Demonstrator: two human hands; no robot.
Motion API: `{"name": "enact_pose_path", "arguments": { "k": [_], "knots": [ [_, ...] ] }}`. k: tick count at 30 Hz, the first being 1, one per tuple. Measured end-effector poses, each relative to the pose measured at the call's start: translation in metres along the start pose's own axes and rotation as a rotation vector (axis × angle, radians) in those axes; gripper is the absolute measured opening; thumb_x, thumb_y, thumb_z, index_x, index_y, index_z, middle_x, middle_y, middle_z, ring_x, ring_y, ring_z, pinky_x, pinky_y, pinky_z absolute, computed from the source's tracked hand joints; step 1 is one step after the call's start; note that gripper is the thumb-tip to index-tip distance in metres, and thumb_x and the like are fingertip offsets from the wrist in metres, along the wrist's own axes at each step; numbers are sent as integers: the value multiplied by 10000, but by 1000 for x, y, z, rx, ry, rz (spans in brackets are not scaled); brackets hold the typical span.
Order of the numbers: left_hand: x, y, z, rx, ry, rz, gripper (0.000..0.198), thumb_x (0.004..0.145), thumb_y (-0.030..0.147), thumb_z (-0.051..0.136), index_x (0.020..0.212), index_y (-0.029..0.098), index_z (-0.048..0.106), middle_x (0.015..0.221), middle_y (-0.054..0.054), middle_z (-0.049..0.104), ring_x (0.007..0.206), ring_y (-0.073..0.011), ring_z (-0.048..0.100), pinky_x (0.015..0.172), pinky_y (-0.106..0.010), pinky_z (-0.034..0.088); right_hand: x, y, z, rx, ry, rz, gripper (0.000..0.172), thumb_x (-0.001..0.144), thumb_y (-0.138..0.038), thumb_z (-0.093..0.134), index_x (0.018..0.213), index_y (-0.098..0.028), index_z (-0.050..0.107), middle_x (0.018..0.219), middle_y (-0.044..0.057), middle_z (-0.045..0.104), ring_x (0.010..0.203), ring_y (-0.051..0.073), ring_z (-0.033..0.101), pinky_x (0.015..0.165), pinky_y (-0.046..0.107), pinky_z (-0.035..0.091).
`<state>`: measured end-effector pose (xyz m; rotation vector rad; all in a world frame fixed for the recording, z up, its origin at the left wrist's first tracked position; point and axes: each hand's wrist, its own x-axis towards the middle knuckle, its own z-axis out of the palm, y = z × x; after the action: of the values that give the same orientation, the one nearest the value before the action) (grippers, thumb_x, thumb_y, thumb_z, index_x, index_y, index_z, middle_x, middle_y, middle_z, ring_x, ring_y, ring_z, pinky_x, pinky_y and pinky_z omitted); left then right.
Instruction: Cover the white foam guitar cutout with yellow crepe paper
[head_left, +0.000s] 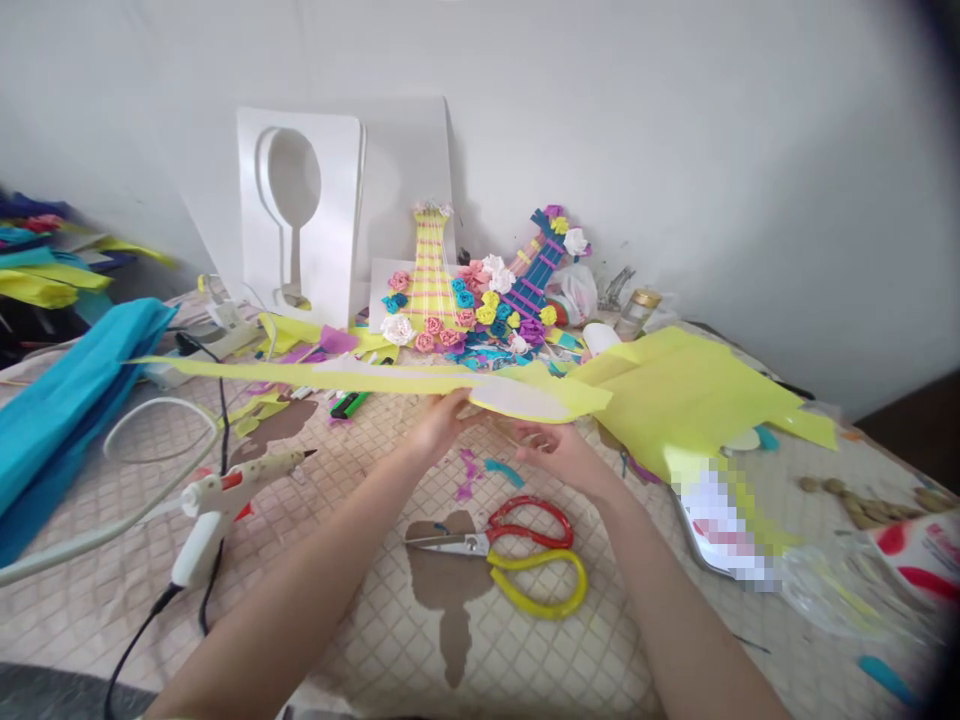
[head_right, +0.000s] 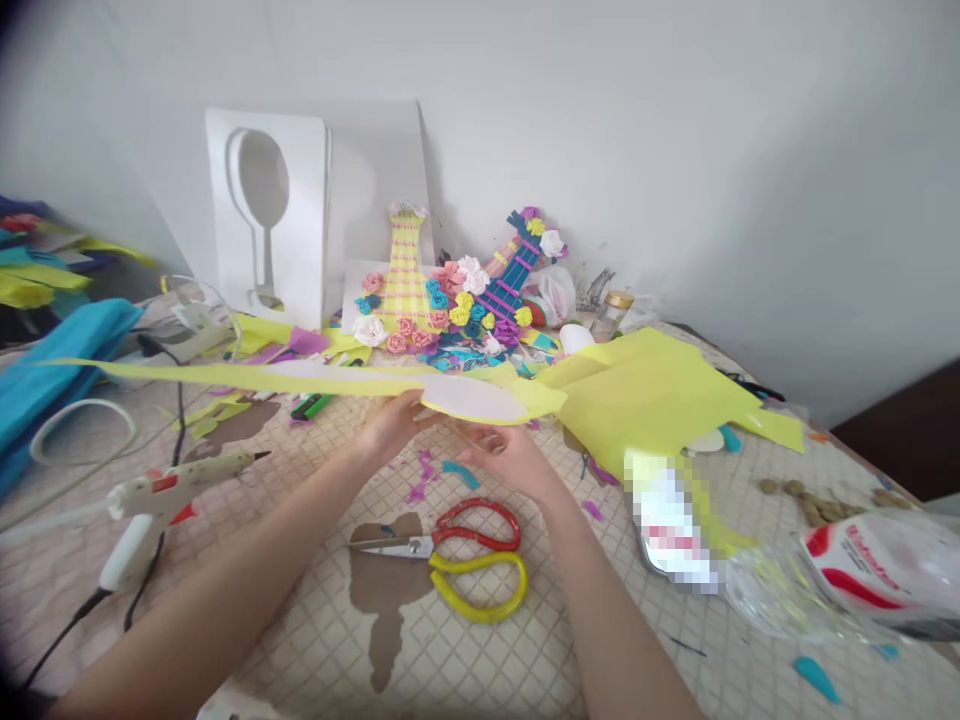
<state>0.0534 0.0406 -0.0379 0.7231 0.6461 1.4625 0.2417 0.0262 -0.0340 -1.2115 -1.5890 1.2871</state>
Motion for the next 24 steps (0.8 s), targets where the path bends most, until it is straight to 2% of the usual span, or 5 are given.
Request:
{"name": "enact_pose_path", "arguments": {
  "k": [3,6,13,18,24],
  "knots": [
    [0,-10,-2,2,76,-66,238,694,137,645,932,149,638,852,-59,677,800,-191,616,790,-392,490,3,13,3,-282,26,-51,268,560,-272,730,803,-173,672,725,26,666,635,163,541,642,304,439],
    [-1,-12,-1,-12,102,-49,314,687,144,664,998,165,632,887,-49,686,819,-186,618,768,-336,494,4,20,3,-497,28,-80,89,670,-175,599,728,-161,664,698,43,664,659,177,565,676,310,421],
    [-3,-4,2,-38,125,2,389,703,155,662,1086,180,602,962,-54,687,860,-184,615,701,-289,501,-4,12,1,-793,-48,-126,115,741,-116,520,737,-144,632,795,85,665,779,182,582,727,286,398],
    [0,-6,-1,-31,137,-9,393,708,165,663,1095,186,598,926,-54,696,838,-198,624,695,-308,501,-15,-8,-1,-869,-87,-161,166,830,-162,425,801,-184,587,788,42,662,718,153,586,643,254,399],
    [3,-10,-5,-28,140,-23,390,721,190,666,1105,181,596,903,-58,703,848,-202,632,737,-316,489,-23,-26,1,-985,12,-211,176,835,-322,484,761,-221,608,758,27,666,681,171,575,613,274,375]
  ]
}}
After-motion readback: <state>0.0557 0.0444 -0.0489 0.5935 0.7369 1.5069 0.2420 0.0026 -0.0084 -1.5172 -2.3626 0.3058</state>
